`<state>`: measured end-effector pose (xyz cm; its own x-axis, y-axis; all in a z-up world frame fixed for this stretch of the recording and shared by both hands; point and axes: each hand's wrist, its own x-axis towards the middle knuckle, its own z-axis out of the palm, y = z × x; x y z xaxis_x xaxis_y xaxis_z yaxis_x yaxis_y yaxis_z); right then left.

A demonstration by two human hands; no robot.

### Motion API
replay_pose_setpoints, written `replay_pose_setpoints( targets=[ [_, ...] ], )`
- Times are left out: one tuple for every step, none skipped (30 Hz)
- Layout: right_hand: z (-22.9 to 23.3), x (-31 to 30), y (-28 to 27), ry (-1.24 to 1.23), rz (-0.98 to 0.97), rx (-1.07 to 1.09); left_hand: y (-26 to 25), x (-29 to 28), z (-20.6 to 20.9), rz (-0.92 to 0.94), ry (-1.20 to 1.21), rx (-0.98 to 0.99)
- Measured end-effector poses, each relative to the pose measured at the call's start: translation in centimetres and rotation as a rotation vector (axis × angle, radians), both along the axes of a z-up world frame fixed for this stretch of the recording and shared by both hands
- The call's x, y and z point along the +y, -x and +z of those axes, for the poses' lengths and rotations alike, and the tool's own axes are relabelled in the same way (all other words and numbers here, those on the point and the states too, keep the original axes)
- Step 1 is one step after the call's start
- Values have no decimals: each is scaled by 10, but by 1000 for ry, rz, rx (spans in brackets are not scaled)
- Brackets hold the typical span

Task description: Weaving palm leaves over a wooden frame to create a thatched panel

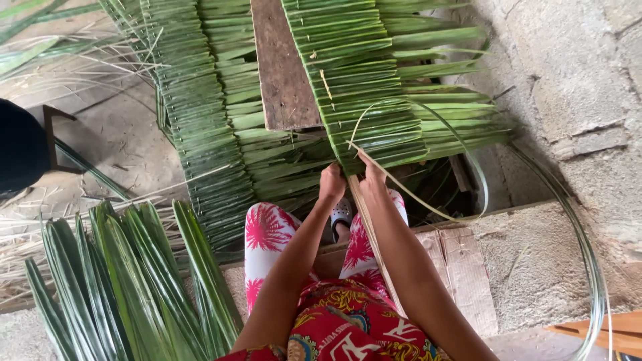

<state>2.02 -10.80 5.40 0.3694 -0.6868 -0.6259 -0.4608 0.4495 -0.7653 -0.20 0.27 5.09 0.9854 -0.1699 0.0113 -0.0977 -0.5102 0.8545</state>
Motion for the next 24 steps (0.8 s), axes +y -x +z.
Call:
replay_pose_setpoints(
  targets=[
    [-9,-4,-4,2,0,-8,0,4,29,0,2,-8],
    [-20,-5,-5,-111,-93,-97,4,11,56,36,-108,-131],
    [-31,-5,-5,-224,-186,-185,9,17,83,72,-217,-253],
    [-27,-3,1,-232,-185,-184,6,12,77,74,-225,-252],
    [-23,-1,7,-232,-181,-190,4,7,71,5,-412,-568],
    [-17,1,10,-231,-174,-202,-2,1,66,-65,-597,-886],
    [-42,-6,8,-238,-169,-205,-7,-7,52,-62,-605,-889],
    [-67,-12,7,-239,-169,-211,-12,-13,39,-44,-510,-798],
    [-92,-18,4,-240,-168,-217,-18,-20,26,-27,-414,-708],
    [-118,-29,1,-246,-166,-215,-17,-20,24,-27,-420,-706],
    [-144,-39,-2,-243,-173,-215,-16,-20,23,-21,-388,-723],
    [-166,-52,-12,-237,-179,-224,-20,-23,23,-13,-352,-749],
    [-184,-61,-17,-238,-177,-231,-18,-22,32,-11,-353,-756],
    [-202,-67,-22,-235,-183,-239,-15,-19,41,-18,-263,-753],
    [-220,-73,-28,-232,-189,-247,-13,-17,50,-26,-172,-750],
    [-176,-53,-27,-236,-185,-250,-13,-15,75,-23,-176,-754],
    [-132,-33,-26,-249,-209,-249,-14,-13,101,-25,-63,-740],
    [-88,-15,-22,-258,-230,-246,-12,-12,125,-25,52,-723],
    [-64,-11,-14,-260,-225,-248,-7,-9,155,-21,49,-727],
    [-39,-8,-9,-253,-250,-262,-4,-7,184,-43,118,-765],
    [-14,-6,-3,-247,-274,-277,-1,-6,214,-65,187,-803],
    [7,-2,-3,-248,-273,-283,-10,-9,232,-66,186,-809],
    [27,2,-2,-261,-278,-239,-20,-11,249,-93,253,-860],
    [42,7,9,-273,-283,-178,-22,-13,261,-118,318,-895]
  ],
)
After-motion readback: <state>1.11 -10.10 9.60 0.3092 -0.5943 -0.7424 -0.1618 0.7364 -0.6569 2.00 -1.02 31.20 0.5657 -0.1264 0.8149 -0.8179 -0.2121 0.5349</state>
